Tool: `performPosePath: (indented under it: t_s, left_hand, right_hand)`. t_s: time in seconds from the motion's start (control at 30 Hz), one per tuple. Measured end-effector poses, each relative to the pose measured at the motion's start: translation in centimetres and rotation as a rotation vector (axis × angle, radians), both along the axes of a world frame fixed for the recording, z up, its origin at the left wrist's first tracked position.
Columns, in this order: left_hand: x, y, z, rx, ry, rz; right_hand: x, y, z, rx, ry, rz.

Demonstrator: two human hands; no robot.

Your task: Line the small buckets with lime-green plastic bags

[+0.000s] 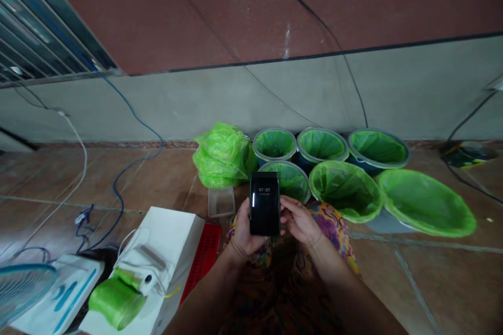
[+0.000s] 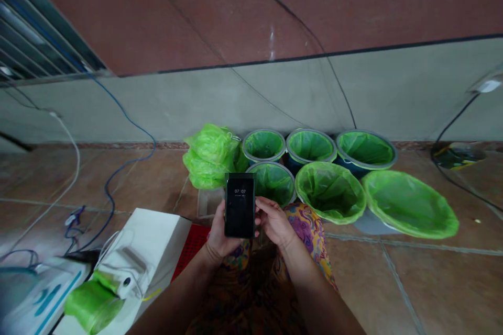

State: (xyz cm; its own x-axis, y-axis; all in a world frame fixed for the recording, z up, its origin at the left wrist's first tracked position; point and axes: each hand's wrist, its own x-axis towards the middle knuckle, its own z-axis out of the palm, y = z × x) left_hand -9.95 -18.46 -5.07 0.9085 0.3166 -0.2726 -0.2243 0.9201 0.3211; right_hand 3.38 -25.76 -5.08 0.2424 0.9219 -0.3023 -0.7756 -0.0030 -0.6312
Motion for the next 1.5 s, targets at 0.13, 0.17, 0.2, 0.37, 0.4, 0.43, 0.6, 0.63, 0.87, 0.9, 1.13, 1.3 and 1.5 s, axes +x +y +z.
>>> performPosePath:
  t_s: [0.13,0.17,0.2,0.37,0.4,0.43,0.6,0.63,0.87,0.9,1.13,1.3,1.5]
  left_hand:
    - [-0.06,-0.09,-0.03,-0.015,-0.015,0.004]
    - [-0.07,-0.10,-0.02,-0.018,-0.018,0.005]
    - [-0.08,-0.10,-0.01,-0.020,-0.021,0.007]
    - [-0.01,-0.08,0.12,-0.028,-0.023,0.010]
    - [0.00,-0.07,0.13,-0.029,-0.021,0.009]
    - [0.00,-0.06,0.14,-0.030,-0.019,0.007]
    - [-0.05,-0.01,-0.03,-0.022,-0.015,-0.001]
    - [-0.06,0.01,-0.09,-0.019,-0.017,-0.002]
    - [0.00,0.06,-0.22,-0.013,-0.023,-0.015]
    - [0.01,0.04,-0.18,-0.014,-0.023,-0.013]
    - [-0.10,-0.08,0.00,-0.023,0.001,-0.007]
    - [-0.13,-0.07,-0.02,-0.032,0.004,-0.004]
    - [-0.10,-0.14,0.31,-0.041,0.014,0.004]
  right_hand:
    - [-0.07,0.14,-0.03,-0.013,0.003,-0.022]
    - [-0.07,0.15,-0.10,-0.022,0.003,-0.023]
    - [-0.06,0.15,-0.18,-0.029,0.003,-0.021]
    - [-0.01,0.10,-0.45,-0.041,0.001,-0.015]
    - [0.00,0.09,-0.46,-0.041,0.001,-0.014]
    - [0.02,0.09,-0.46,-0.044,0.001,-0.015]
    - [0.09,0.14,-0.46,-0.058,-0.015,-0.034]
    - [0.10,0.15,-0.47,-0.060,-0.021,-0.028]
    - [0.11,0.10,-0.62,-0.032,-0.013,0.001]
    - [0.10,0.08,-0.63,-0.030,-0.013,0.008]
    - [0.17,0.07,-0.76,-0.034,-0.036,-0.004]
    - [0.21,0.02,-0.83,-0.025,-0.023,0.022]
    - [0.13,-0.01,-0.50,-0.048,-0.019,-0.001]
